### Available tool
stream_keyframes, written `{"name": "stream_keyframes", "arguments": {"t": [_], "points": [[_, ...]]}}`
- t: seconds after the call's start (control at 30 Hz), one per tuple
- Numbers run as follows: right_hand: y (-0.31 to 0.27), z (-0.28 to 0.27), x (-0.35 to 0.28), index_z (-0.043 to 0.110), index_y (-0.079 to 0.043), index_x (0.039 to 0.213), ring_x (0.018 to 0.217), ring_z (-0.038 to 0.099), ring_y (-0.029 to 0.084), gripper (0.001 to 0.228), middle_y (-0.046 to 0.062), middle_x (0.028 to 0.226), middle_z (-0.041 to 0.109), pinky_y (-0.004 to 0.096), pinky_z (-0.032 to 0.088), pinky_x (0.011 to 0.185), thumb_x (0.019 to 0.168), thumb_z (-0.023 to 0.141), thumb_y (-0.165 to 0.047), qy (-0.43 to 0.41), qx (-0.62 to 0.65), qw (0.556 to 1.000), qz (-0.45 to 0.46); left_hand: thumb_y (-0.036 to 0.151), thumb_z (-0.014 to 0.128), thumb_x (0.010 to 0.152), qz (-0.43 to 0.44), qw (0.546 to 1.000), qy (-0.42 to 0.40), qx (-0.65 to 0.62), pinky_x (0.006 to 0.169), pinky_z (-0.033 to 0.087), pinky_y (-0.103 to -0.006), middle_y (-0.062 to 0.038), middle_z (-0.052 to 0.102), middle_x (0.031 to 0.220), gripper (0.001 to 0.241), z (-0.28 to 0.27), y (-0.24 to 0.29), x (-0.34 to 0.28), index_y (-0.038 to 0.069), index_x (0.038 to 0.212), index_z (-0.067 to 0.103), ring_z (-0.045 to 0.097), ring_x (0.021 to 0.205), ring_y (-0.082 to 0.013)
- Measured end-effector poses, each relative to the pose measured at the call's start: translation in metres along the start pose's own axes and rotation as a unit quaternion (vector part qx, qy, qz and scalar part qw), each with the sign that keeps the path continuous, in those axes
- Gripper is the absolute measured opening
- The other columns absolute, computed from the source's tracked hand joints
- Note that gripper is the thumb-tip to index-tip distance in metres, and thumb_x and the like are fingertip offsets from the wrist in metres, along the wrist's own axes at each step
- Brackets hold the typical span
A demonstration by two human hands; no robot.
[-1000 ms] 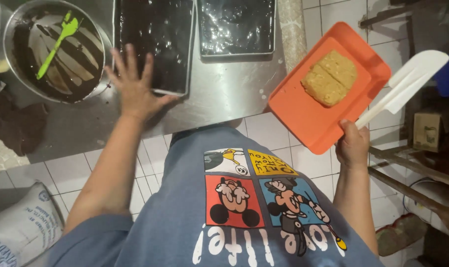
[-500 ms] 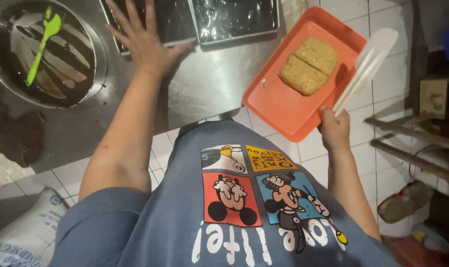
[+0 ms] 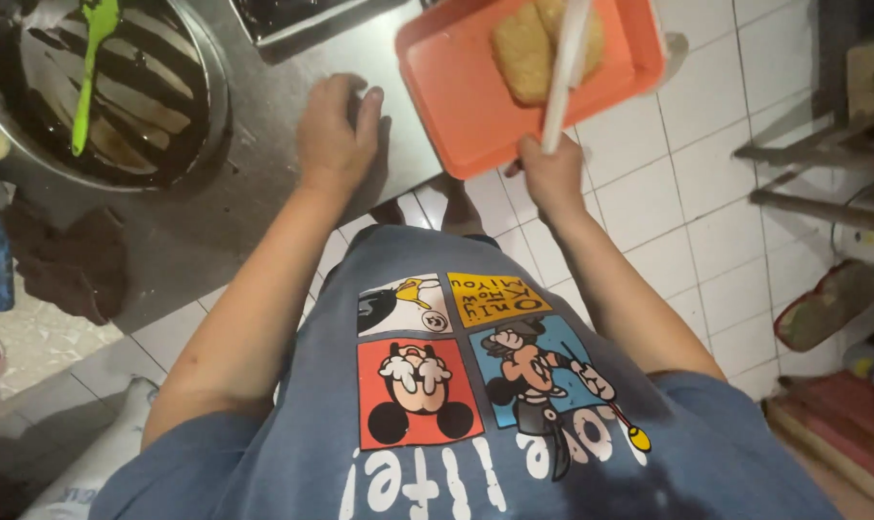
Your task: The person is stirring a chocolate glaze in a bowl and then spreading it onto rectangular pastries arranged on a tray.
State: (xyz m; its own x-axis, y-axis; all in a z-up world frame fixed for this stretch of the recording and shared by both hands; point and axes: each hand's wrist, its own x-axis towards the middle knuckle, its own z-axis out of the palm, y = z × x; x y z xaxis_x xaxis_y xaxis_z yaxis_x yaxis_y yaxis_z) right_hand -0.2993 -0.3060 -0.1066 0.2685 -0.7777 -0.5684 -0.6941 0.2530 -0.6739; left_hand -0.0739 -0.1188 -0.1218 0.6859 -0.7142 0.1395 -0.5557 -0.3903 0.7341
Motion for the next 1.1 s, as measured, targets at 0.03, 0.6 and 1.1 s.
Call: {"name": "stream_keyframes", "arguments": {"t": [0.03,0.6,1.1], "points": [[0.005,0.009,-0.004,0.055,-0.012,0.074,0.054,0.055,0.012,0.015,0.009,0.058,0.068,0.03,0.04,0.054,0.085,0.058,-0.022,-0.033,0.01,0.999,-0.003,0.038,0.06,0.104,-0.109,0.993,-0.038,-0.022,0.076,0.048,-0.0453,-0.012,0.063,0.093,0.03,-0.001,0.004,-0.007,0.008,0.107,0.063,0.062,0.087,-0.0321],[-0.034,-0.042,-0.093,0.058,-0.02,0.145,0.069,0.053,0.015,0.053,0.002,0.079,0.055,0.031,0.047,0.064,0.104,0.047,-0.051,-0.154,-0.175,0.97,-0.076,0.014,0.061,0.09,-0.209,0.978,-0.017,0.026,0.066,0.044,-0.0548,-0.009,0.06,0.098,0.04,-0.045,-0.05,-0.061,0.008,0.125,0.042,0.064,0.084,-0.037],[-0.067,-0.038,-0.103,0.032,-0.018,0.139,0.058,0.066,0.025,0.039,0.018,0.105,0.062,0.029,0.054,0.049,0.106,0.04,0.0,-0.178,0.076,0.978,-0.074,0.083,0.088,0.093,0.061,0.937,-0.264,0.218,0.135,0.002,-0.0596,-0.009,-0.016,0.174,0.135,-0.037,-0.054,-0.05,0.014,0.18,0.012,-0.014,0.16,-0.0379]]}}
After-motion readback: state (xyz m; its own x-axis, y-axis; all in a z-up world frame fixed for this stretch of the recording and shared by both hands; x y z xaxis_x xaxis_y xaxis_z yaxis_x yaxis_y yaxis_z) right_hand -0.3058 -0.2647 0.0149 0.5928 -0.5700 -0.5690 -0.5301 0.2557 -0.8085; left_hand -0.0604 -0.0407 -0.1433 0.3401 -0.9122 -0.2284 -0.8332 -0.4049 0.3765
